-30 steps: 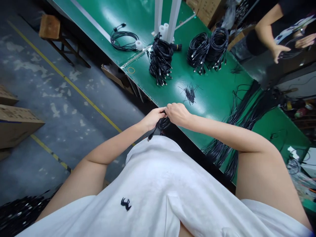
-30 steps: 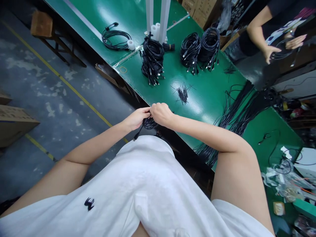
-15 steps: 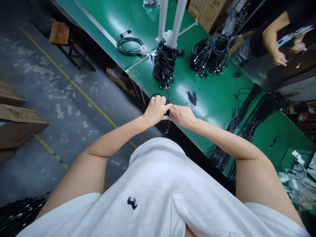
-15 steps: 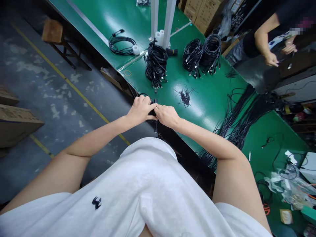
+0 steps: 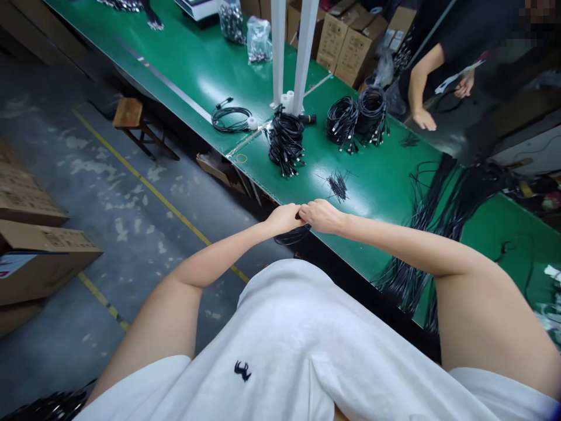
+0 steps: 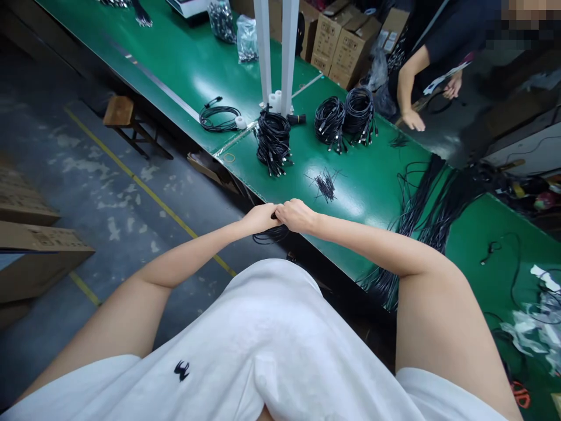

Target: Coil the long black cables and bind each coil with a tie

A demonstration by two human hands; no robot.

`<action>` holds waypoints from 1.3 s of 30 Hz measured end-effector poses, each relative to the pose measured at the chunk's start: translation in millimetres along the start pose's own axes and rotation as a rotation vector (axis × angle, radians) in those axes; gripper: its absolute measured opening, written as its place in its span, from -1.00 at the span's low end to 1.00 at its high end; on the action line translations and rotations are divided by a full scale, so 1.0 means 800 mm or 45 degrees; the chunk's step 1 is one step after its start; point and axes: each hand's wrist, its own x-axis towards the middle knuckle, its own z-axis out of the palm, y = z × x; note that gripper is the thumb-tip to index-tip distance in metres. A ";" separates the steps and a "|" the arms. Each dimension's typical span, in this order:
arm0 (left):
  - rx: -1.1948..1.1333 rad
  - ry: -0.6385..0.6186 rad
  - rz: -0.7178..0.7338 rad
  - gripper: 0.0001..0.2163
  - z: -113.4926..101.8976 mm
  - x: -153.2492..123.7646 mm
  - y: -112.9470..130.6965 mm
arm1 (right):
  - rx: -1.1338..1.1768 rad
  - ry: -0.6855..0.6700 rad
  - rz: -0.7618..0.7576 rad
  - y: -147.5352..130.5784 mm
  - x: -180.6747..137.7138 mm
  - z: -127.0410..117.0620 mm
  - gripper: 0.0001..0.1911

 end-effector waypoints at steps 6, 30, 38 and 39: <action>-0.399 -0.232 0.115 -0.83 0.008 0.011 -0.028 | 0.070 -0.009 -0.031 -0.003 0.000 -0.003 -0.76; -0.709 0.441 0.008 -0.87 -0.004 -0.036 0.023 | 0.547 0.573 0.485 0.011 -0.028 -0.062 -0.75; 0.009 0.439 0.157 -0.88 -0.016 -0.045 0.012 | 1.330 0.726 0.616 0.009 -0.011 -0.013 -0.74; -0.088 0.328 0.223 -0.84 -0.014 -0.047 0.008 | 1.381 0.737 0.587 0.008 -0.009 -0.009 -0.74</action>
